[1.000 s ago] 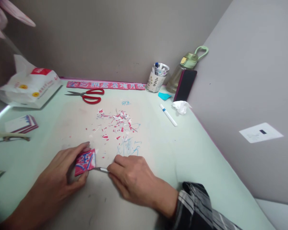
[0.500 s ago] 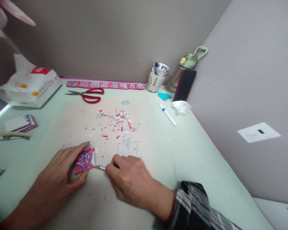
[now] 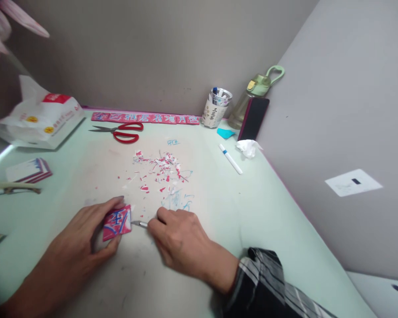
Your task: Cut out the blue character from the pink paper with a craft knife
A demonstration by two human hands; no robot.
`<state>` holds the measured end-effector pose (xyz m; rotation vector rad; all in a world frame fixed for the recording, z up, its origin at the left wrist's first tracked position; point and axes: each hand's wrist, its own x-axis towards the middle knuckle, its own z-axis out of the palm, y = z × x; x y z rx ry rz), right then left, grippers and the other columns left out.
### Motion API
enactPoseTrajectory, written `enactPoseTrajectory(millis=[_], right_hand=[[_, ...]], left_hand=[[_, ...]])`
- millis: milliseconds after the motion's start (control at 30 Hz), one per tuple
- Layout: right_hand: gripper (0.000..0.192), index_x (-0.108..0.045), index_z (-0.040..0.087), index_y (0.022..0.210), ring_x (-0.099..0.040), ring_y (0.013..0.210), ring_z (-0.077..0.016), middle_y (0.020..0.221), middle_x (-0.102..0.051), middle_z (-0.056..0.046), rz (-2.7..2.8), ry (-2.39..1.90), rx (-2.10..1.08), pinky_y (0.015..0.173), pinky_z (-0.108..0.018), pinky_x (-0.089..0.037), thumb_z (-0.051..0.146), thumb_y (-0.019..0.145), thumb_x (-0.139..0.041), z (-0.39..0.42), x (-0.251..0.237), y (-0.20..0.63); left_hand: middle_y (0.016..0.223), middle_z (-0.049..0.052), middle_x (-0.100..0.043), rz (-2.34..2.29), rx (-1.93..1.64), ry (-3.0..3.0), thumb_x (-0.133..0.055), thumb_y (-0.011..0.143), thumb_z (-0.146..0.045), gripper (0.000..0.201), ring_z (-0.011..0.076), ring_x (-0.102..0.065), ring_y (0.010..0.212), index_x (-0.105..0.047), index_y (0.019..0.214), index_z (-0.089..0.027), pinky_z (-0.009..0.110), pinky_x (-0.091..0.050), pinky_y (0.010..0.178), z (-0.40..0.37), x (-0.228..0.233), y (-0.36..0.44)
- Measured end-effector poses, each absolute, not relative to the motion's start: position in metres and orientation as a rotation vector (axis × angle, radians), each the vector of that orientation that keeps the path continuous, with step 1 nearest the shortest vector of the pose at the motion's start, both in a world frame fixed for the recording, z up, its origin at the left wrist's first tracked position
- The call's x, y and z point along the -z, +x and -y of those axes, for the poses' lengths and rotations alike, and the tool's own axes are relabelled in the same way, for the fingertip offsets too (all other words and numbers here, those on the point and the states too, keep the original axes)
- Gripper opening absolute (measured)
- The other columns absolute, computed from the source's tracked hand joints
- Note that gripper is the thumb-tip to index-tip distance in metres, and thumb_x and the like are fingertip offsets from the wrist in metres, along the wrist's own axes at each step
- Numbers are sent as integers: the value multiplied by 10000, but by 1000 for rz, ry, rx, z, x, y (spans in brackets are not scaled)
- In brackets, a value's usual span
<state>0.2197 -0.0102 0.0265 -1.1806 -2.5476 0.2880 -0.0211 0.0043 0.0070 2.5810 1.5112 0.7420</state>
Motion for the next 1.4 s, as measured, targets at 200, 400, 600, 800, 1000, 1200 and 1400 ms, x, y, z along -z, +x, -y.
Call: enactPoseTrajectory(millis=[200,400,600,800,1000,1200,1400], right_hand=[[201,-638,174,965,-435,651,-158,832,-560,-22,2558,-1137,-404,586,-317,-305,182,1024,-446,13,-29,224],[197,-593,185,875,-388,626,-154,820,-543,-17,2589,-1161,-318,576,-322,-282,151,993,-439,16,-29,220],[167,-578,187,878,-379,625,-154,817,-543,-16,2599,-1159,-266,576,-324,-274,136,967,-446,15,-28,217],[141,-590,190,911,-362,614,-163,812,-545,-17,2612,-1171,-212,563,-341,-254,128,942,-467,18,-27,215],[115,-587,196,930,-365,618,-166,832,-559,-19,2625,-1200,-164,567,-342,-265,122,908,-502,17,-25,212],[149,-585,165,1005,-424,660,-169,820,-560,-20,2665,-1054,-84,603,-330,-328,87,966,-464,17,-26,216],[180,-586,163,978,-417,654,-175,808,-554,-23,2645,-1071,-79,596,-334,-316,68,969,-433,16,-26,213]], left_hand=[[1218,77,-692,-1500,-725,2525,-506,899,-271,476,218,-671,1107,-486,1364,-173,337,-551,935,-3,-5,-23],[1261,57,-681,-1510,-725,2412,-493,938,-323,455,222,-650,1162,-486,1381,-217,374,-541,988,-1,-4,-23],[1301,38,-690,-1536,-677,2266,-455,999,-497,453,227,-646,1194,-515,1373,-248,384,-552,991,-2,-3,-26],[1322,26,-689,-1549,-651,2210,-462,990,-502,450,238,-632,1223,-529,1366,-263,394,-544,1010,-3,0,-28],[1338,30,-674,-1542,-619,2175,-465,988,-490,449,247,-609,1257,-520,1374,-267,420,-521,1048,-3,1,-28],[1397,16,-634,-1533,-581,2107,-474,993,-485,455,236,-577,1306,-471,1411,-304,428,-501,1078,-4,0,-31],[1385,6,-637,-1532,-596,2052,-486,979,-519,458,246,-578,1300,-496,1390,-318,453,-497,1081,-3,0,-30]])
